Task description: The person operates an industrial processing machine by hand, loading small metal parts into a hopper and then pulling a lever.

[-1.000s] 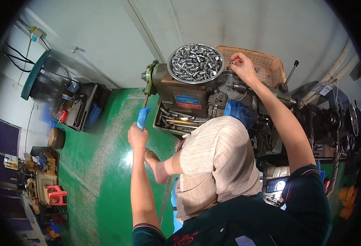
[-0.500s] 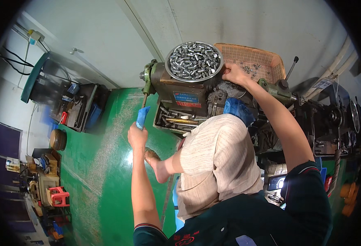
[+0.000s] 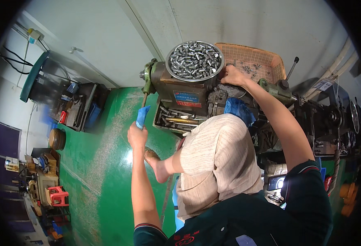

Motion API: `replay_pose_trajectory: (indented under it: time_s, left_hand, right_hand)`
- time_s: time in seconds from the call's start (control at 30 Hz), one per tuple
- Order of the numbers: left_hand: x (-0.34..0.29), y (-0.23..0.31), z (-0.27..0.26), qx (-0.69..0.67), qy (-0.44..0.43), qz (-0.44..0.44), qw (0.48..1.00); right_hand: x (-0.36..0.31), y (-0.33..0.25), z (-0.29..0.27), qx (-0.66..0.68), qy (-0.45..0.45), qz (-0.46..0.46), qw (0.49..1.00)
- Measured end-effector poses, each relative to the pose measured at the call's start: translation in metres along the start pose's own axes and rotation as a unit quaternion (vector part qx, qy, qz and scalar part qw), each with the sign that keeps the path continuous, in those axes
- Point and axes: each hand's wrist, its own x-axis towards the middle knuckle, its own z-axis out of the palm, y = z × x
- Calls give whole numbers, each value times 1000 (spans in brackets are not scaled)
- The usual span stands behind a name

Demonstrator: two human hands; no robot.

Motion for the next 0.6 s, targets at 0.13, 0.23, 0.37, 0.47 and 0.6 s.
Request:
replay_pose_trajectory:
  time_s: [0.13,0.23,0.37,0.47,0.6]
  left_hand:
    - [-1,1,0,-3,7,-3,1000]
    - [0,-1,2,-3,6,5,1000]
    - [3,-4,6,18,7,16,1000]
    - [11,-9,0,53,13,9,998]
    - [36,-25,-8,112,-1,-3,994]
  right_hand:
    - [1,1,1,28,-3,-10,1000]
    - [2,3,1,45,-8,-13,999]
    - [2,6,3,60,12,-34,998]
    - [1,1,5,80,7,-39,996]
    - [7,17,5,74,16,-46,996]
